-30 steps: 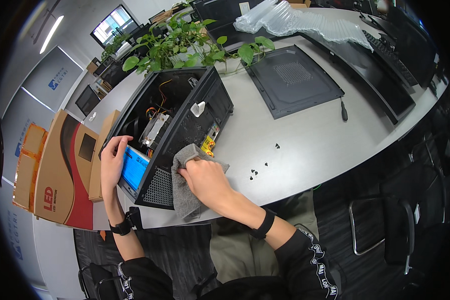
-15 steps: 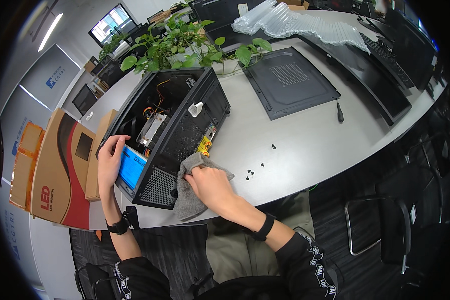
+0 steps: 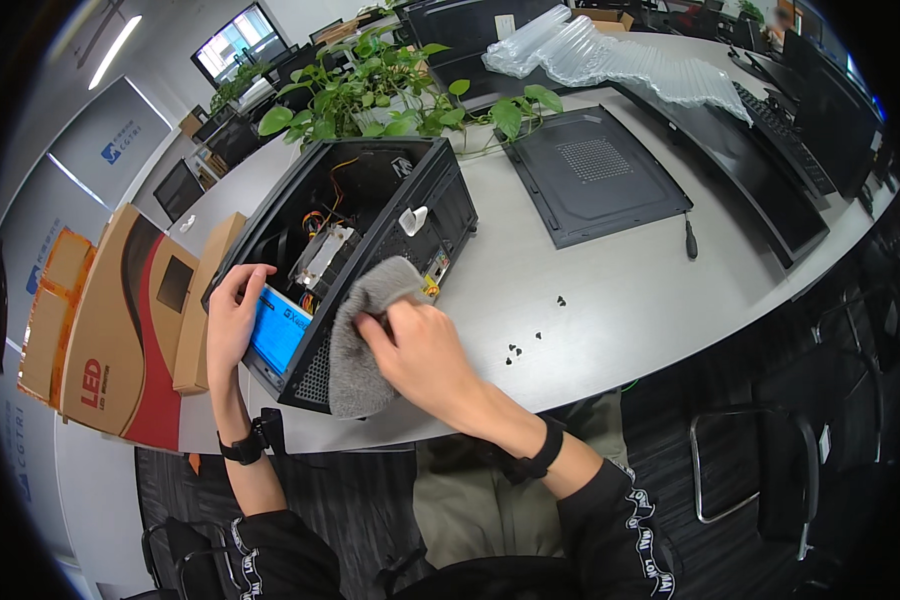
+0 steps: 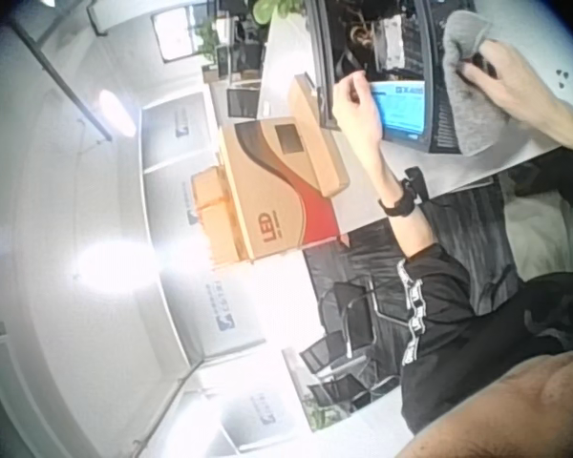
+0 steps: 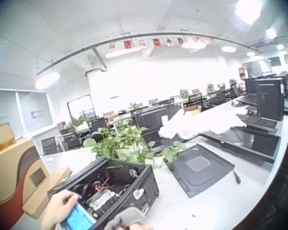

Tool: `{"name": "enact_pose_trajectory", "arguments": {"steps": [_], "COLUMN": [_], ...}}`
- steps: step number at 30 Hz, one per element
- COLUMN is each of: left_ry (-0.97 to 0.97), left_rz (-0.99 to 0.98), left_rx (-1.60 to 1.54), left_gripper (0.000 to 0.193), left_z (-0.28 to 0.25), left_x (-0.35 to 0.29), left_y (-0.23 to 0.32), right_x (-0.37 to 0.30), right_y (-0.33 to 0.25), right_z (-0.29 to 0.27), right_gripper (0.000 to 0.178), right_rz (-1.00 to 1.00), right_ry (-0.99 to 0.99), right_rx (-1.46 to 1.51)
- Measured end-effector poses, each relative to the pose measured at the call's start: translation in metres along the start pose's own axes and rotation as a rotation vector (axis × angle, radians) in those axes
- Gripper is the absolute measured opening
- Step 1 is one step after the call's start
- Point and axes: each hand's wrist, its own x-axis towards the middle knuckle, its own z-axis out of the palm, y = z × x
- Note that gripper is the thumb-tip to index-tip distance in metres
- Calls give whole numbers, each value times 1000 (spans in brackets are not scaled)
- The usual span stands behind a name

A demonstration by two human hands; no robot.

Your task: The person is repairing a computer by removing components from the case.

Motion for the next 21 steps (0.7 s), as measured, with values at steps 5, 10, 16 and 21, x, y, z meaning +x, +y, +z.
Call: {"name": "enact_pose_trajectory", "arguments": {"steps": [5,10,16,21], "left_ry": [11,-6,8,1], "left_rz": [36,20,-7,29], "left_rx": [-9,12,-4,24], "left_gripper": [32,31,31,31], "left_z": [0,-1,-1,-3], "left_x": [2,3,1,2], "left_y": [-3,0,1,0], "right_x": [8,1,39,58], "right_y": [-12,-6,3,19], "right_z": [25,21,2,-10], "right_gripper": [24,27,30,29], "right_rz": [-165,-106,-175,-54], "right_ry": [32,-77,77,110], "right_rx": [-151,-201,-254,-262]}}
